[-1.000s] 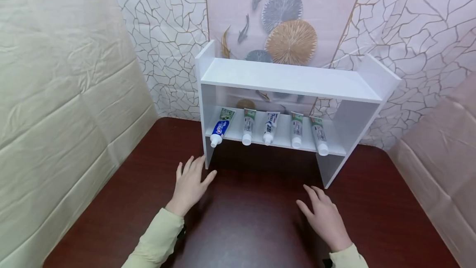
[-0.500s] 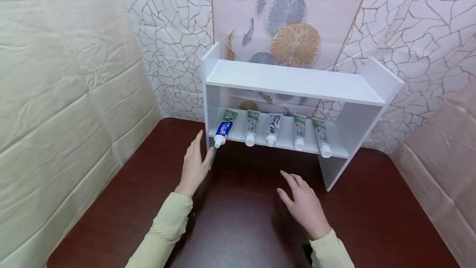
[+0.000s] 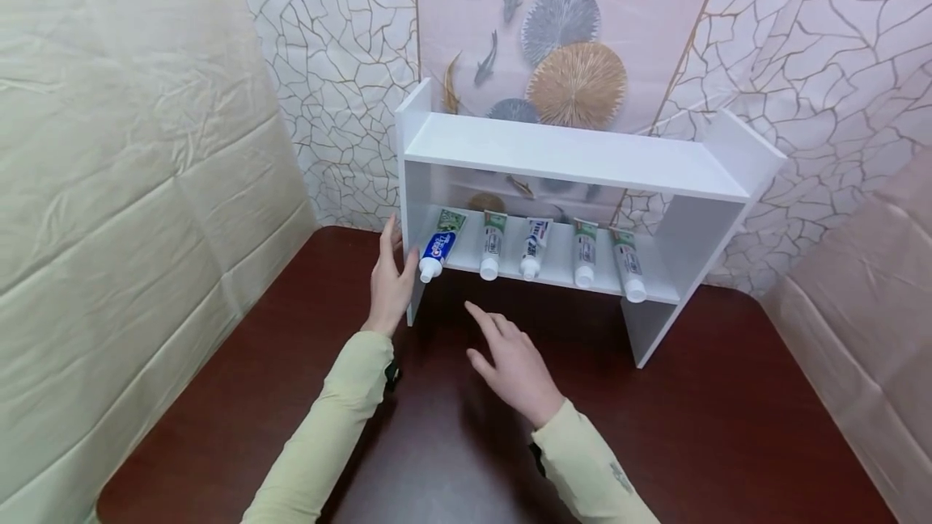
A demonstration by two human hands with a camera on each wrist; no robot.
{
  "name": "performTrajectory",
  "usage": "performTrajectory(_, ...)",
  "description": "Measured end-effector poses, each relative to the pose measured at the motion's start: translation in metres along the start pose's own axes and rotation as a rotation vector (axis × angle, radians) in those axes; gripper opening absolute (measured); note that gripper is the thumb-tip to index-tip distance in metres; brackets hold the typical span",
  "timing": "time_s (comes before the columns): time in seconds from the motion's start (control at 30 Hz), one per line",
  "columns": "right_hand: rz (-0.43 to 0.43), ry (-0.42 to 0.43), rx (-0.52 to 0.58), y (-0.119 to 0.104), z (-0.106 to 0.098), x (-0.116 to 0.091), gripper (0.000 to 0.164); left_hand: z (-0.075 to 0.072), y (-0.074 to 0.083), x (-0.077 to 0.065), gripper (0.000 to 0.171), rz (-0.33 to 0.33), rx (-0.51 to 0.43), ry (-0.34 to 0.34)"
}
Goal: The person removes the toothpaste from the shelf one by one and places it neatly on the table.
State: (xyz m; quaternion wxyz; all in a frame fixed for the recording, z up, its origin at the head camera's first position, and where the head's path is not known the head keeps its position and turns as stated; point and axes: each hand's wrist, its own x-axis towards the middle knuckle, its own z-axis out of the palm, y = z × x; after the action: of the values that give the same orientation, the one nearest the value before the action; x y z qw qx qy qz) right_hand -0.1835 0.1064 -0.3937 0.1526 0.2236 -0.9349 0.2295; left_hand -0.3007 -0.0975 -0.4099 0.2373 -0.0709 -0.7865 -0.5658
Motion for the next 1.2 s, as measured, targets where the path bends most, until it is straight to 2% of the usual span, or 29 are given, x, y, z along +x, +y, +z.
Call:
performTrajectory(0.27, -0.057, 0.051, -0.022, -0.021, 0.006, 0.048, 0.070, 0.009, -0.013, 0.007, 0.064, 0.020, -0.096, 0.026)
performTrajectory(0.5, 0.003, 0.027, -0.085, -0.026, 0.015, 0.082, 0.071, 0.012, -0.026, 0.004, 0.062, 0.048, -0.052, 0.035)
performTrajectory(0.67, 0.029, 0.046, -0.107, -0.028, 0.024, 0.092, 0.063, 0.013, -0.027, 0.004, 0.058, 0.065, -0.001, 0.054)
performTrajectory(0.83, 0.045, 0.156, -0.136, -0.028, 0.033, 0.096, 0.056, 0.017, -0.024, 0.003, 0.055, 0.077, 0.022, 0.058)
performTrajectory(1.03, 0.023, 0.293, -0.229, -0.027, 0.043, 0.103, 0.041, 0.017, -0.024, 0.001, 0.053, 0.081, -0.005, 0.086)
performTrajectory(1.2, 0.013, 0.323, -0.213, -0.028, 0.046, 0.103, 0.033, 0.017, -0.027, 0.001, 0.053, 0.088, -0.010, 0.103)
